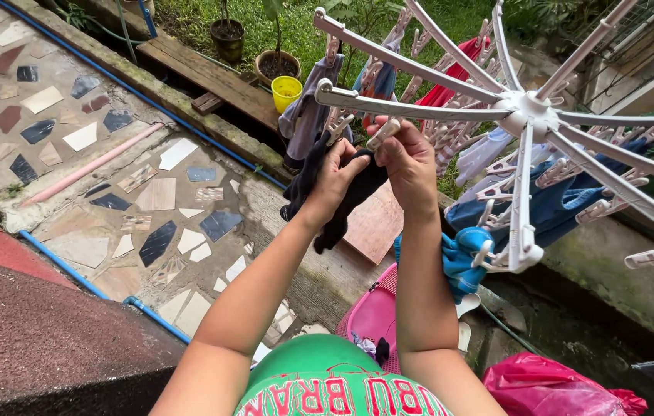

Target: Hanging various pieces of laundry such as socks and shirts on a circular drying rack with clips.

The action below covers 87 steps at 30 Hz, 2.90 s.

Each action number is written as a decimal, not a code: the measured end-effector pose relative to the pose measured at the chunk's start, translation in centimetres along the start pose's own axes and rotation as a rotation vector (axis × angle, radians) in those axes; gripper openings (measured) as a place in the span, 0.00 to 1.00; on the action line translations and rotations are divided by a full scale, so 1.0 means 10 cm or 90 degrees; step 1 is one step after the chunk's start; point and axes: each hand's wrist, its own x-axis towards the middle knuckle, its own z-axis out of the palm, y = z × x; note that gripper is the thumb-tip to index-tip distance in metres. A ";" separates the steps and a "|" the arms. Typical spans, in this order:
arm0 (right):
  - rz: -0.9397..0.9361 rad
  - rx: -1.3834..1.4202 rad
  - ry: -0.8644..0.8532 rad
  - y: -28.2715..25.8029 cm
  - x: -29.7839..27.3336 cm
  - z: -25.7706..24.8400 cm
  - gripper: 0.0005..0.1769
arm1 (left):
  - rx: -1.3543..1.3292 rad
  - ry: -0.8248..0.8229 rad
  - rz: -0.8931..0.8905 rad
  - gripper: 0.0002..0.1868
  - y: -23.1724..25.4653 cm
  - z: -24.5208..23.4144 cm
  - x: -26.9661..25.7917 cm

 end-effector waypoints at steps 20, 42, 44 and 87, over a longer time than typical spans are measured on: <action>-0.118 -0.135 0.114 0.14 0.07 0.33 0.12 | -0.083 0.085 0.003 0.04 0.43 0.04 -0.12; -0.148 -0.687 0.261 0.68 -0.48 0.28 0.38 | 0.179 0.035 0.085 0.16 0.17 0.09 -0.23; -0.177 -0.725 0.259 0.72 -0.61 0.33 0.37 | 0.208 0.024 0.109 0.20 0.13 0.09 -0.31; 0.132 -0.903 0.153 -0.41 -4.17 -1.41 0.30 | 0.410 -0.045 -0.139 0.22 -1.10 1.61 -3.00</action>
